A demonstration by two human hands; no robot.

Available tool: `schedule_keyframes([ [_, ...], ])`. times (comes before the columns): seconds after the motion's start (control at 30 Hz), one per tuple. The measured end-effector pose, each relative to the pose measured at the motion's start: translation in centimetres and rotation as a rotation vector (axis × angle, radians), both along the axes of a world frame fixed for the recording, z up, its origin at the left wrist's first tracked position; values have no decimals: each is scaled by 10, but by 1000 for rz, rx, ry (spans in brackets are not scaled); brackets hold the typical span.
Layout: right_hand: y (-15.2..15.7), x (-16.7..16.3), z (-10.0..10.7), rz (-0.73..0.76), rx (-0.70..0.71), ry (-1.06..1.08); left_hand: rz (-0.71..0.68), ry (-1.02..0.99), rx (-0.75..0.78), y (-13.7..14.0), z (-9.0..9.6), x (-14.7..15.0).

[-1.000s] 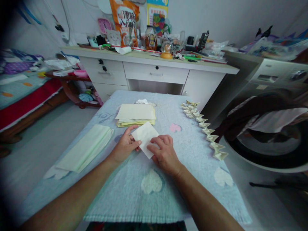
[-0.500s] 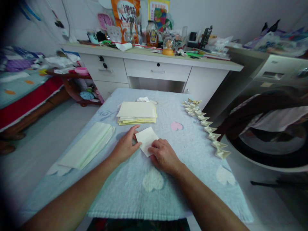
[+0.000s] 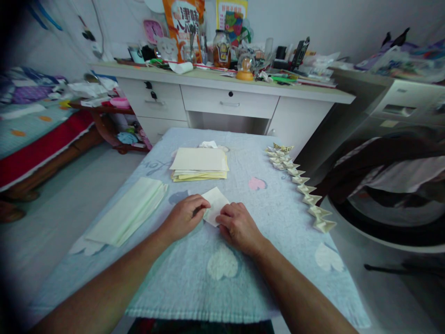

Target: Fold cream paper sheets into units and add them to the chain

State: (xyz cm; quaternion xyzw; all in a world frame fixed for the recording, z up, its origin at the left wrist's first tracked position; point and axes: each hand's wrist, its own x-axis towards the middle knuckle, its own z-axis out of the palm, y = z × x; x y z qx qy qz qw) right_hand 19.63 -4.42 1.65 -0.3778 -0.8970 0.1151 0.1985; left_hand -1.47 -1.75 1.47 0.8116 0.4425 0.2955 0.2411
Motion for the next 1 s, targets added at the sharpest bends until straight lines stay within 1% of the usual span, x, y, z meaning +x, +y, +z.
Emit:
schedule_keyframes([
  [0.1, -1, 0, 0, 2, -13, -12, 9, 34, -17, 0, -2, 0],
  [0.2, -1, 0, 1, -1, -51, -5, -10, 87, -30, 1, -3, -2],
  [0.37, 1, 0, 1, -38, -125, 106, -39, 113, -49, 3, -5, -4],
  [0.5, 3, 0, 0, -102, -200, 184, -70, 120, -60, 3, -3, -5],
  [0.6, 4, 0, 0, -141, -221, 214, -74, 137, -73, 2, 0, -4],
  [0.73, 4, -2, -1, -223, -217, 198, -70, 155, -85, -1, 3, -4],
  [1.0, 8, -8, -10, -471, -175, 141, -45, 119, -74, -1, 1, -4],
])
